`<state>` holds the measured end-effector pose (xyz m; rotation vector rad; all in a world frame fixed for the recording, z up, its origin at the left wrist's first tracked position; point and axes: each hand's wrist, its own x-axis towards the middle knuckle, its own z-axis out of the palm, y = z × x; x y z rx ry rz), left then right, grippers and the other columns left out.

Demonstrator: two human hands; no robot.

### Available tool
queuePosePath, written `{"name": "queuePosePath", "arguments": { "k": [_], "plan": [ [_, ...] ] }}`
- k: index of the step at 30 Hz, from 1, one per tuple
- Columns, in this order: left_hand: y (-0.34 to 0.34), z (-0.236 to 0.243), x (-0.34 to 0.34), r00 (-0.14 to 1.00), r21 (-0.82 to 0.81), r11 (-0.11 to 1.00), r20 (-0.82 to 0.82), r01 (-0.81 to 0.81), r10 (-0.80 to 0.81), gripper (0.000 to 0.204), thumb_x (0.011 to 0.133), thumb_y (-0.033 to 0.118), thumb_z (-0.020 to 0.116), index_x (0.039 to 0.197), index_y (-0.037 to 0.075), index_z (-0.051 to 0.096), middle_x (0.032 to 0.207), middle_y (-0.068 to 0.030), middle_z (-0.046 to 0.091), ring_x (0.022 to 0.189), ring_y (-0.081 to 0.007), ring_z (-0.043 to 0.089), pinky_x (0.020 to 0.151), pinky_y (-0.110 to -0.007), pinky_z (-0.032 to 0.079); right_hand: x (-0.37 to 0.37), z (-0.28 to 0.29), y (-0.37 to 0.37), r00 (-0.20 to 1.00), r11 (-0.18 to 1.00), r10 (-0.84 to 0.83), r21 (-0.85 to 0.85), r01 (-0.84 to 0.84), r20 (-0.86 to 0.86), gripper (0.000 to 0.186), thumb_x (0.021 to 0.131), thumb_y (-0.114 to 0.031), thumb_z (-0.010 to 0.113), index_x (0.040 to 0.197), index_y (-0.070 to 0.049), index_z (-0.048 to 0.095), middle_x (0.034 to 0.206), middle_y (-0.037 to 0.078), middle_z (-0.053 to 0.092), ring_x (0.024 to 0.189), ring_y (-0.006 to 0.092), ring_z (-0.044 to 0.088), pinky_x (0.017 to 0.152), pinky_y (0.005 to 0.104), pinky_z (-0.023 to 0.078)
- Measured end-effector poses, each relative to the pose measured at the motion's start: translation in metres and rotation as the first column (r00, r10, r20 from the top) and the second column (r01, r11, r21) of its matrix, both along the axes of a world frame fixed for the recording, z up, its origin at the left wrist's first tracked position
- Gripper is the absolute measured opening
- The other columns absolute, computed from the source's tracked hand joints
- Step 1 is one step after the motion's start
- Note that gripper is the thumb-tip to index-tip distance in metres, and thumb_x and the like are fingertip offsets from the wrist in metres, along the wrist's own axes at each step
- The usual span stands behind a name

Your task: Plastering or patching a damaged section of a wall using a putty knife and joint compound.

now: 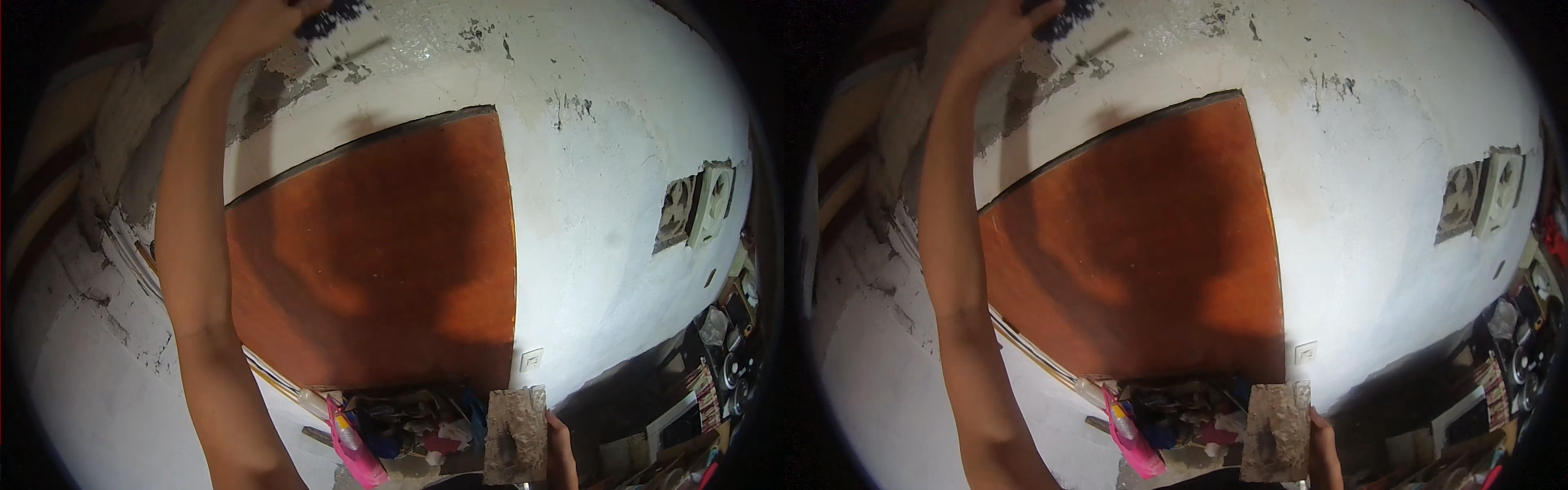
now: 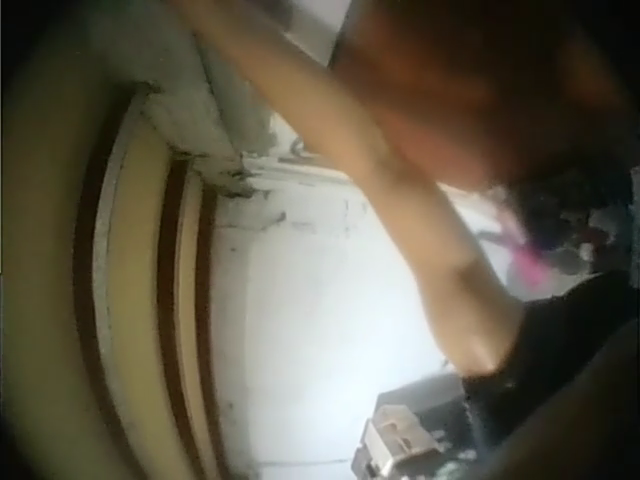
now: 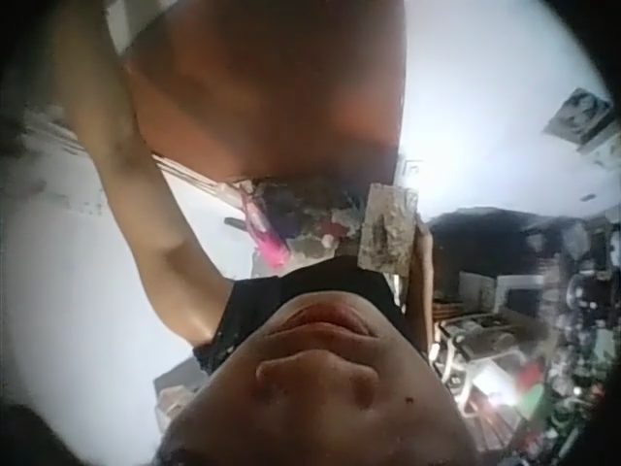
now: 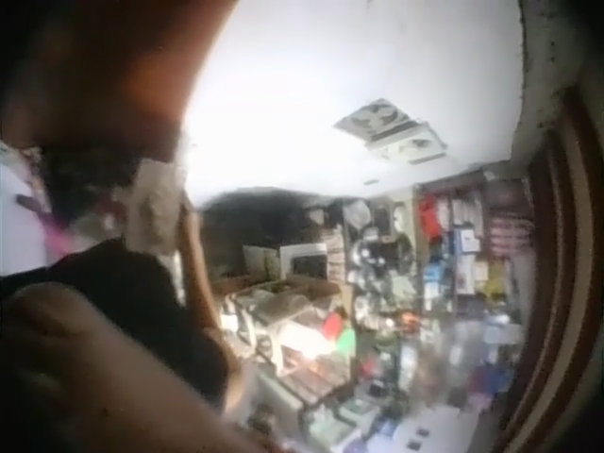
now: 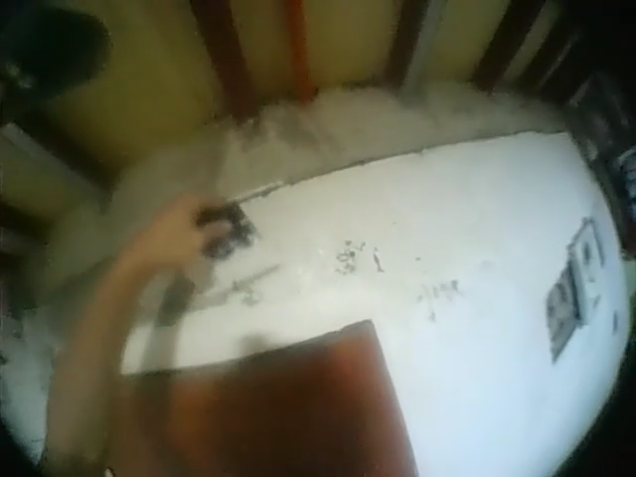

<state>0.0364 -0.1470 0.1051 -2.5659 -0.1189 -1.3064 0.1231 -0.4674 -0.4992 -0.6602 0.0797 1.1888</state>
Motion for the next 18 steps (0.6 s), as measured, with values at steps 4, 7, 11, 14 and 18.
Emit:
{"name": "queuePosePath", "arguments": {
  "k": [4, 7, 11, 14, 18],
  "plan": [
    [0.060, 0.009, 0.011, 0.984, 0.440, 0.881, 0.043, -0.175, 0.175, 0.041, 0.086, 0.026, 0.067, 0.118, 0.001, 0.062, 0.115, -0.0210, 0.064, 0.105, -0.0323, 0.062, 0.092, -0.035, 0.046, -0.003, 0.008, -0.001, 1.000, 1.000, 0.001, -0.004, -0.001, 0.022, 0.052, 0.099, -0.038, 0.038, 0.133, 0.001, 0.047, 0.125, 0.018, 0.058, 0.111, 0.0320, 0.056, 0.096, 0.0417, 0.043],
    [0.034, 0.010, -0.003, 0.990, 0.205, 0.972, 0.110, -0.111, 0.090, 0.034, 0.086, 0.017, 0.064, 0.115, -0.001, 0.062, 0.106, -0.0176, 0.066, 0.096, -0.0268, 0.064, 0.086, -0.036, 0.049, 0.004, 0.000, -0.007, 0.999, 1.000, -0.020, -0.017, 0.021, 0.035, 0.052, 0.098, -0.038, 0.039, 0.132, 0.000, 0.048, 0.124, 0.017, 0.059, 0.111, 0.0313, 0.057, 0.096, 0.0417, 0.044],
    [0.017, 0.001, 0.006, 0.988, -0.158, 0.976, -0.027, 0.147, -0.153, 0.027, 0.086, 0.008, 0.061, 0.111, -0.001, 0.064, 0.096, -0.0140, 0.070, 0.086, -0.0216, 0.065, 0.080, -0.037, 0.051, 0.000, 0.012, -0.007, 1.000, 0.999, -0.009, -0.051, 0.008, -0.022, 0.052, 0.098, -0.038, 0.040, 0.131, 0.001, 0.049, 0.123, 0.017, 0.060, 0.110, 0.0310, 0.057, 0.095, 0.0417, 0.045],
    [-0.002, -0.018, 0.035, 0.996, 0.212, 0.975, -0.037, -0.067, 0.076, 0.025, 0.086, 0.007, 0.060, 0.110, -0.002, 0.065, 0.094, -0.0124, 0.070, 0.084, -0.0188, 0.065, 0.077, -0.035, 0.052, -0.001, 0.016, -0.007, 1.000, 0.999, 0.007, -0.045, -0.007, -0.003, 0.052, 0.097, -0.038, 0.041, 0.130, 0.001, 0.050, 0.122, 0.018, 0.060, 0.107, 0.0316, 0.059, 0.094, 0.0420, 0.045],
    [0.059, 0.050, 0.005, 0.559, -0.472, 0.551, -0.138, 0.688, -0.817, 0.025, 0.083, 0.010, 0.065, 0.105, -0.003, 0.065, 0.091, -0.0199, 0.068, 0.087, -0.0282, 0.065, 0.082, -0.039, 0.050, -0.001, -0.002, -0.003, 0.998, 0.999, -0.032, 0.000, 0.032, -0.046, 0.051, 0.097, -0.037, 0.041, 0.129, 0.001, 0.051, 0.120, 0.018, 0.061, 0.105, 0.0316, 0.060, 0.094, 0.0420, 0.046]
  ]
}}
